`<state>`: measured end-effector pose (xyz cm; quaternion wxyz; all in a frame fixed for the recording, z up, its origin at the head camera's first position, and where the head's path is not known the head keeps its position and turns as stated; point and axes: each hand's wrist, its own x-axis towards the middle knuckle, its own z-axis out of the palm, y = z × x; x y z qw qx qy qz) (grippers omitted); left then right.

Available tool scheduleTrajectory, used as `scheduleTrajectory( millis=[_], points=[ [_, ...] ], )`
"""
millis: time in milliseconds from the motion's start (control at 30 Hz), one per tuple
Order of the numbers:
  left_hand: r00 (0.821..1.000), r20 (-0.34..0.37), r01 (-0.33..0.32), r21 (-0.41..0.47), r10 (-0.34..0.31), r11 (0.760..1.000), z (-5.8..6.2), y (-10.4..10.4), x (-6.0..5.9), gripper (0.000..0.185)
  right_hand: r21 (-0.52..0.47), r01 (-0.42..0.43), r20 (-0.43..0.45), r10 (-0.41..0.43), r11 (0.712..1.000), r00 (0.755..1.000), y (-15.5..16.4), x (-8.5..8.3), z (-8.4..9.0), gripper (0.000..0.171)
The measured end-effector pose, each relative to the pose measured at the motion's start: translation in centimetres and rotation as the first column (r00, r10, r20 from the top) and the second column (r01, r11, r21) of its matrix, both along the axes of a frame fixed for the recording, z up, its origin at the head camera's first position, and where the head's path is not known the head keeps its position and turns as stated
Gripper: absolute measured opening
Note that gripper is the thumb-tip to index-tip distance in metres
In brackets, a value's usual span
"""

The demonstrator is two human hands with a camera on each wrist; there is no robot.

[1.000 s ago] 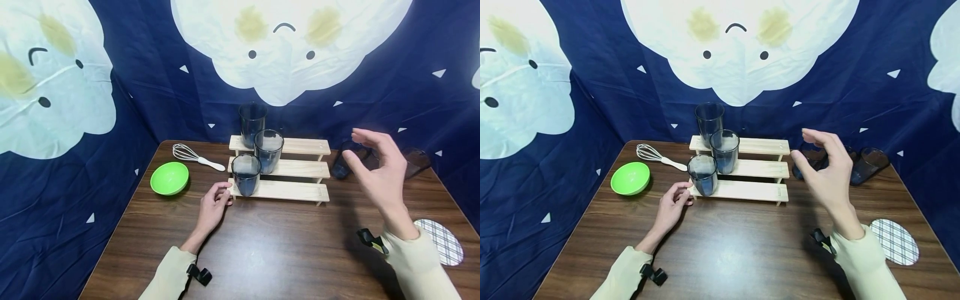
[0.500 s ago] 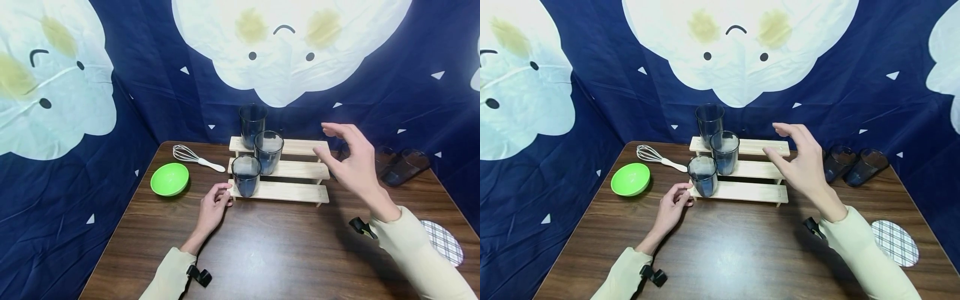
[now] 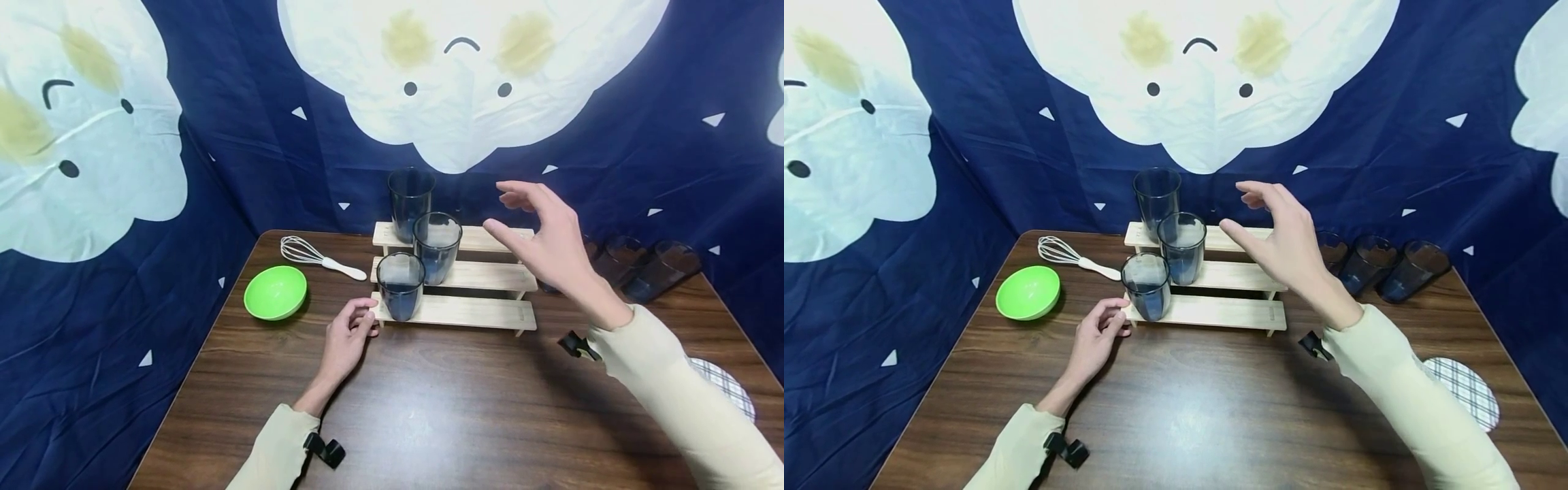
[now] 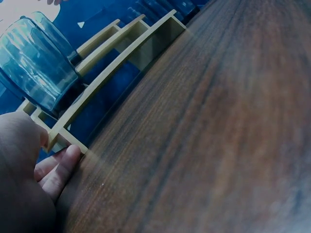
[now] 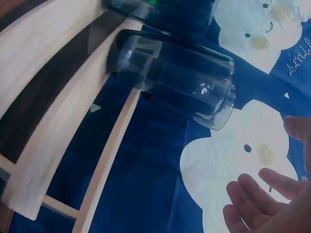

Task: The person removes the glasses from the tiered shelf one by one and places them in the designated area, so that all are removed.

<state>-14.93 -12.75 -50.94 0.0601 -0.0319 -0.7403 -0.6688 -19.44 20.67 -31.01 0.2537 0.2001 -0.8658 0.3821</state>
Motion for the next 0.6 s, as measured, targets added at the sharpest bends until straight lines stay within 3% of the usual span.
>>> scheduleTrajectory(
  millis=[600],
  points=[
    [1.0,0.006,-0.003,0.003,0.003,1.0,0.1,0.0,0.0,0.02,0.046,-0.112,0.216,0.099,0.993,0.971,-3.2,-3.4,1.1,0.07]
  ],
)
